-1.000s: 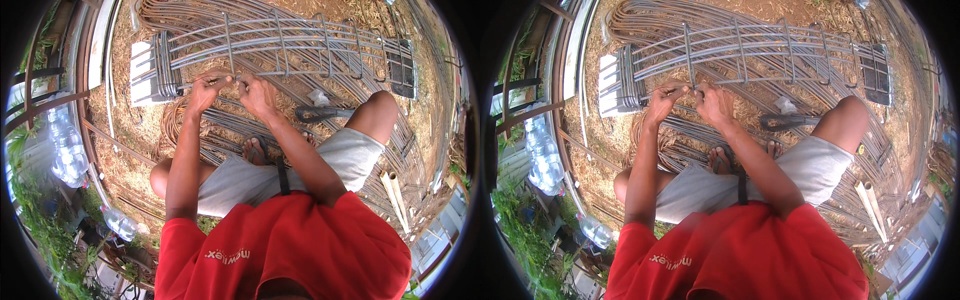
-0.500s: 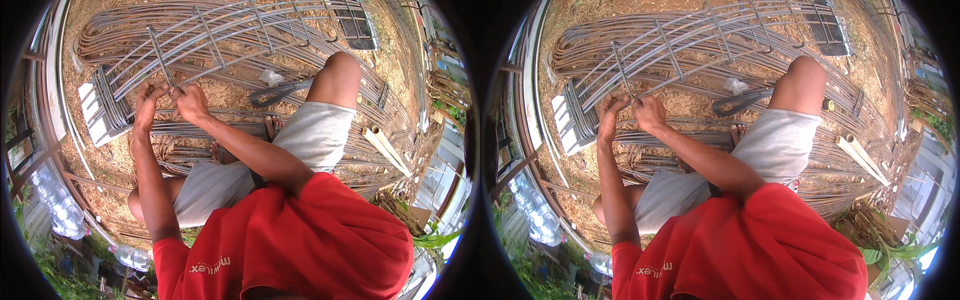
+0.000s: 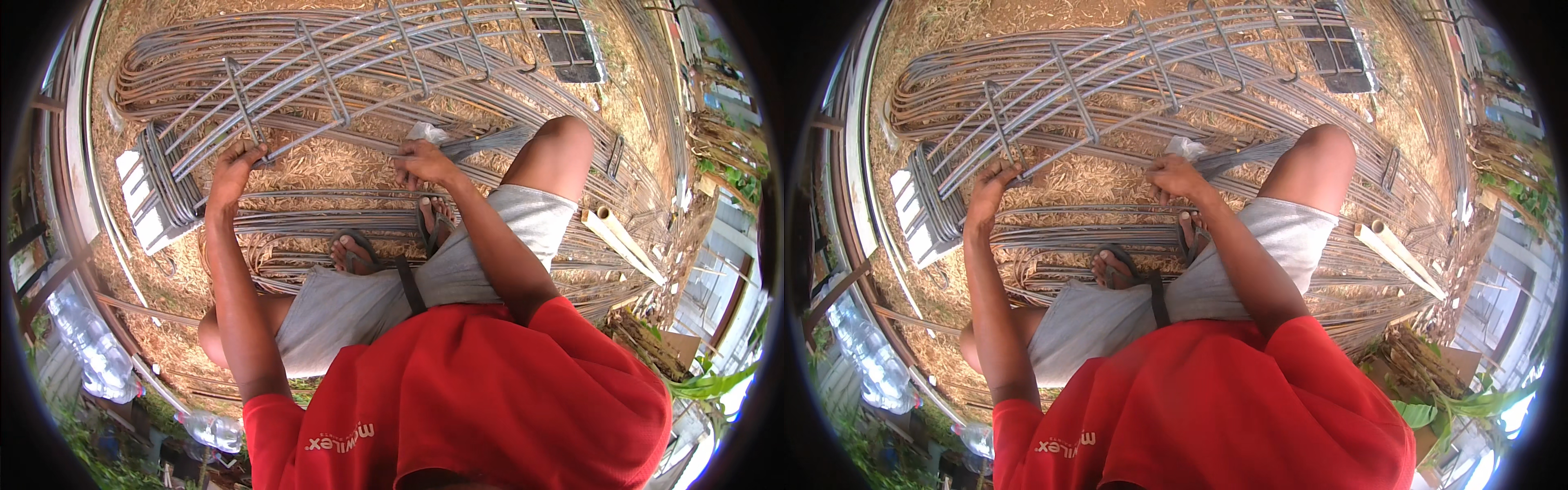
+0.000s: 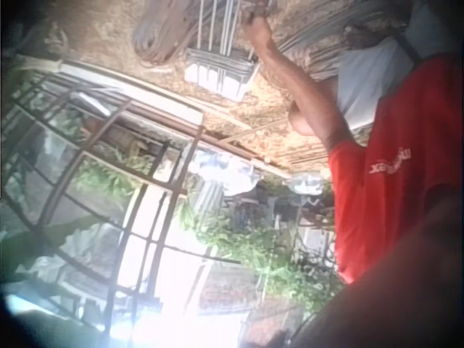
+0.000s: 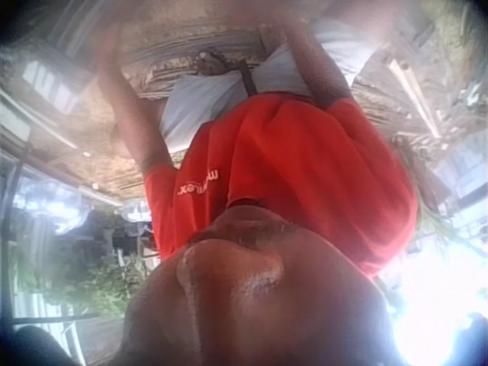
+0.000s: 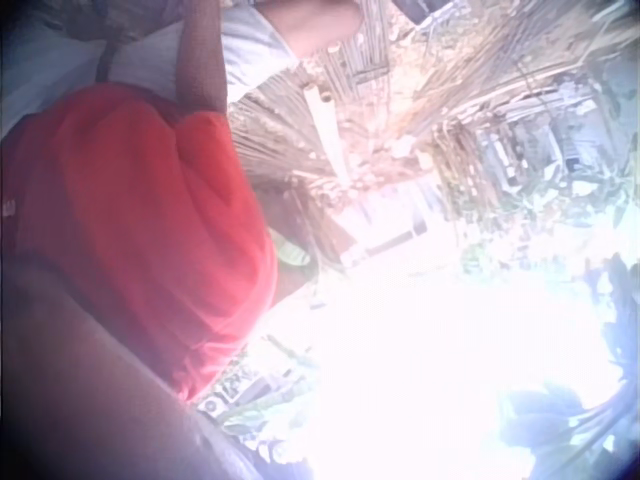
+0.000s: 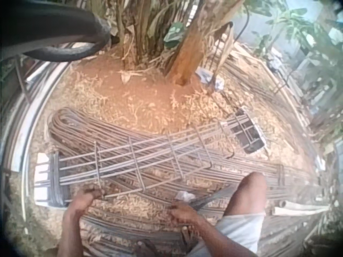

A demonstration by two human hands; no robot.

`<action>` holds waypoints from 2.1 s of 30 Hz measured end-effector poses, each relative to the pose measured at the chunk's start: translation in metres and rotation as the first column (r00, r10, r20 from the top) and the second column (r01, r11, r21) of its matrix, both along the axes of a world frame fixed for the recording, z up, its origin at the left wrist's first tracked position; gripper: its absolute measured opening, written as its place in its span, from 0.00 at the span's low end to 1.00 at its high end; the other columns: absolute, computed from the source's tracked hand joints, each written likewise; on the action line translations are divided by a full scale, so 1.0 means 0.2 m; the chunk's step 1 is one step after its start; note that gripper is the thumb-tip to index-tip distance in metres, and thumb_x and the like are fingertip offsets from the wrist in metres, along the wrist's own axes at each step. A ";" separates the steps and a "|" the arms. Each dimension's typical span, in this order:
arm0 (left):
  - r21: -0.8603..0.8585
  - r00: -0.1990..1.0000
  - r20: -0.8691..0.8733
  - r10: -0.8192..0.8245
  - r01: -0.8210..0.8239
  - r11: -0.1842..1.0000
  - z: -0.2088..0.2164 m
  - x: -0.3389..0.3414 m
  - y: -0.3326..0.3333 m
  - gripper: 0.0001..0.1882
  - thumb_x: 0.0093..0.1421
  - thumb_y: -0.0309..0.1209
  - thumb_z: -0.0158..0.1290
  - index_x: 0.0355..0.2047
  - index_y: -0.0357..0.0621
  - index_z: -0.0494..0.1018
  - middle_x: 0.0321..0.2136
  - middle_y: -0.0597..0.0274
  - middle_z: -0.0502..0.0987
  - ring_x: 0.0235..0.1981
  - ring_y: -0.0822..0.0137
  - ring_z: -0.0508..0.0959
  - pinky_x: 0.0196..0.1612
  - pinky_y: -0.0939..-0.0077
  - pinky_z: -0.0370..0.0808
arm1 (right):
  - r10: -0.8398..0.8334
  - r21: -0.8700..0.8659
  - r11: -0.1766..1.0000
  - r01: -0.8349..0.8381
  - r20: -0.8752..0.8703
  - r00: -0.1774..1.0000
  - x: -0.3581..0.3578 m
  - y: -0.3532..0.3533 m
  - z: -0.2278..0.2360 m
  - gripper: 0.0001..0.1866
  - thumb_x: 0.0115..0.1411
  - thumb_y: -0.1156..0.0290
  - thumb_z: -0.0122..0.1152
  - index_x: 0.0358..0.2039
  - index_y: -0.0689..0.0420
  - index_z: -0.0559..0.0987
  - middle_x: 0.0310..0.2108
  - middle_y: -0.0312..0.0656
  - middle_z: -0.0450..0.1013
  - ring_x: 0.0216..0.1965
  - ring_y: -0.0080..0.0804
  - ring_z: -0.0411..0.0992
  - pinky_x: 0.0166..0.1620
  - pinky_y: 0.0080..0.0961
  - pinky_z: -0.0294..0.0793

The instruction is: The person sits on the ground and assembles a rebar mesh by tying intersecting steel bars with wire using pliers. The person repeatedly wraps wire around bar intersections and twists it to secure the mesh structure.

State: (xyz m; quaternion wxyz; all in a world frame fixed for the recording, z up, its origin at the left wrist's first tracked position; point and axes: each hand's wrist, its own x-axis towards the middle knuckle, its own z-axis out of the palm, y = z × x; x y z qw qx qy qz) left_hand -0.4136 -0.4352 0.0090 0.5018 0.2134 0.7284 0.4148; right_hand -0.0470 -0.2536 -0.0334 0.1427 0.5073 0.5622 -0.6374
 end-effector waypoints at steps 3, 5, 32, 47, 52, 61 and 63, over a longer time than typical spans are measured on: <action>-0.041 0.999 -0.021 0.025 -0.026 0.999 0.01 0.01 0.01 0.11 0.71 0.35 0.62 0.40 0.39 0.84 0.39 0.62 0.85 0.42 0.68 0.78 0.57 0.71 0.70 | 0.091 0.119 0.989 -0.092 0.013 0.996 0.05 0.23 0.14 0.17 0.68 0.63 0.65 0.48 0.64 0.86 0.34 0.45 0.87 0.24 0.29 0.83 0.26 0.27 0.78; -0.057 0.999 -0.048 -0.021 0.018 0.998 0.00 0.00 0.02 0.11 0.70 0.35 0.61 0.41 0.39 0.84 0.41 0.60 0.86 0.43 0.67 0.79 0.57 0.70 0.70 | 0.033 -0.089 0.995 -0.041 -0.096 0.995 0.06 0.35 0.25 0.18 0.68 0.63 0.65 0.51 0.64 0.85 0.33 0.45 0.87 0.24 0.28 0.83 0.25 0.23 0.77; -0.096 0.992 -0.054 0.118 -0.123 0.988 -0.06 -0.02 0.03 0.27 0.66 0.36 0.64 0.56 0.24 0.78 0.45 0.52 0.86 0.50 0.62 0.81 0.63 0.67 0.71 | -0.776 0.941 0.097 0.325 -0.133 0.617 0.56 0.59 -0.20 0.30 0.58 0.50 0.74 0.52 0.60 0.84 0.34 0.56 0.81 0.44 0.62 0.81 0.54 0.55 0.77; -0.159 0.998 -0.057 -0.015 0.006 0.987 0.01 -0.01 0.05 0.24 0.69 0.50 0.65 0.46 0.38 0.86 0.40 0.59 0.86 0.47 0.64 0.80 0.64 0.66 0.68 | -0.851 0.204 0.526 0.826 0.139 0.507 0.53 0.52 -0.49 0.12 0.51 0.72 0.74 0.23 0.61 0.76 0.22 0.37 0.65 0.21 0.32 0.62 0.24 0.37 0.62; -0.130 0.992 -0.113 0.058 -0.073 0.989 0.03 0.03 0.05 0.22 0.70 0.47 0.65 0.44 0.36 0.85 0.37 0.59 0.85 0.39 0.64 0.86 0.55 0.68 0.74 | -0.966 0.279 0.180 0.943 -0.129 0.223 0.52 0.41 -0.59 0.06 0.51 0.78 0.63 0.29 0.63 0.76 0.22 0.40 0.69 0.21 0.35 0.64 0.27 0.37 0.63; -0.090 0.994 -0.106 -0.008 -0.001 0.996 -0.03 -0.03 0.04 0.21 0.70 0.49 0.66 0.35 0.41 0.87 0.26 0.66 0.82 0.31 0.72 0.85 0.37 0.73 0.75 | -0.593 0.537 -0.179 0.824 -0.727 0.345 0.31 0.35 -0.11 0.08 0.53 0.87 0.60 0.34 0.62 0.79 0.33 0.41 0.73 0.28 0.30 0.70 0.30 0.31 0.73; -0.118 0.994 -0.105 -0.011 -0.001 0.993 -0.03 -0.04 0.04 0.21 0.70 0.49 0.66 0.35 0.41 0.87 0.26 0.66 0.82 0.30 0.73 0.84 0.35 0.74 0.76 | -0.506 0.605 -0.104 0.789 -0.715 0.482 0.26 0.31 0.12 0.12 0.52 0.89 0.60 0.38 0.64 0.80 0.39 0.41 0.72 0.33 0.30 0.71 0.34 0.29 0.77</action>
